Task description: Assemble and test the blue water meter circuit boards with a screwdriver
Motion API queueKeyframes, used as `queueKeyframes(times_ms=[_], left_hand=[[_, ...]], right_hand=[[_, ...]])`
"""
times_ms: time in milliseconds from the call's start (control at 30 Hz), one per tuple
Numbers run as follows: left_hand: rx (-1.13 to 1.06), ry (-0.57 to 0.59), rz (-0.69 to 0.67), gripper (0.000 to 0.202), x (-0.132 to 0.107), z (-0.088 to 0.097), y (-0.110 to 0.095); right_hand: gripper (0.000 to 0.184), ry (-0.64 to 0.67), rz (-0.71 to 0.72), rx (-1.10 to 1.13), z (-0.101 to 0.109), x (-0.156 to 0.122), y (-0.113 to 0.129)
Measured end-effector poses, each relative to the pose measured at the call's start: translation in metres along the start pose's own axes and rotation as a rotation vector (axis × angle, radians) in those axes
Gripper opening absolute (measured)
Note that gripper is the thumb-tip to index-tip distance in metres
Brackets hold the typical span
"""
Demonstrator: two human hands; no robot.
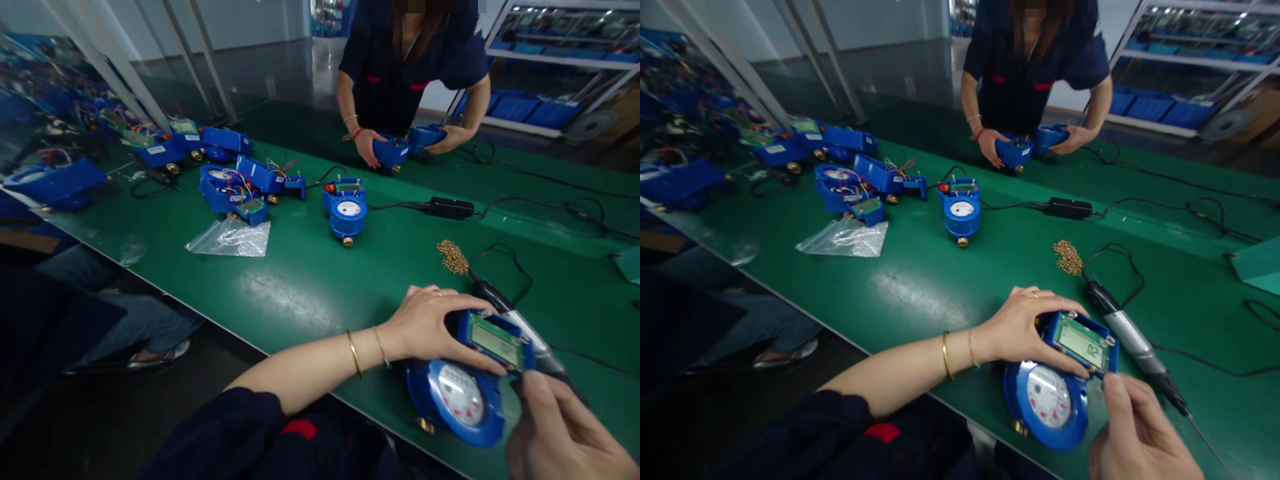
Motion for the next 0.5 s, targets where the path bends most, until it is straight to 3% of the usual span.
queueKeyframes(times_ms=[100, 500], left_hand=[[0.010, 0.003, 0.012, 0.059, 0.000, -0.001, 0.001], [0.019, -0.138, -0.005, 0.060, -0.012, -0.001, 0.003]], right_hand=[[0.033, -0.120, -0.101, 0.008, 0.008, 0.003, -0.005], [0.021, 0.008, -0.170, 0.147, -0.004, 0.013, -0.020]])
Point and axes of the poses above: each hand's wrist, its own x-axis towards the middle knuckle, its own z-axis out of the back of the hand, y = z × x, the point moved 7 cm from there along x, towards the middle knuckle, and after that the axes turned 1 degree about y, right-handed, at the moved point
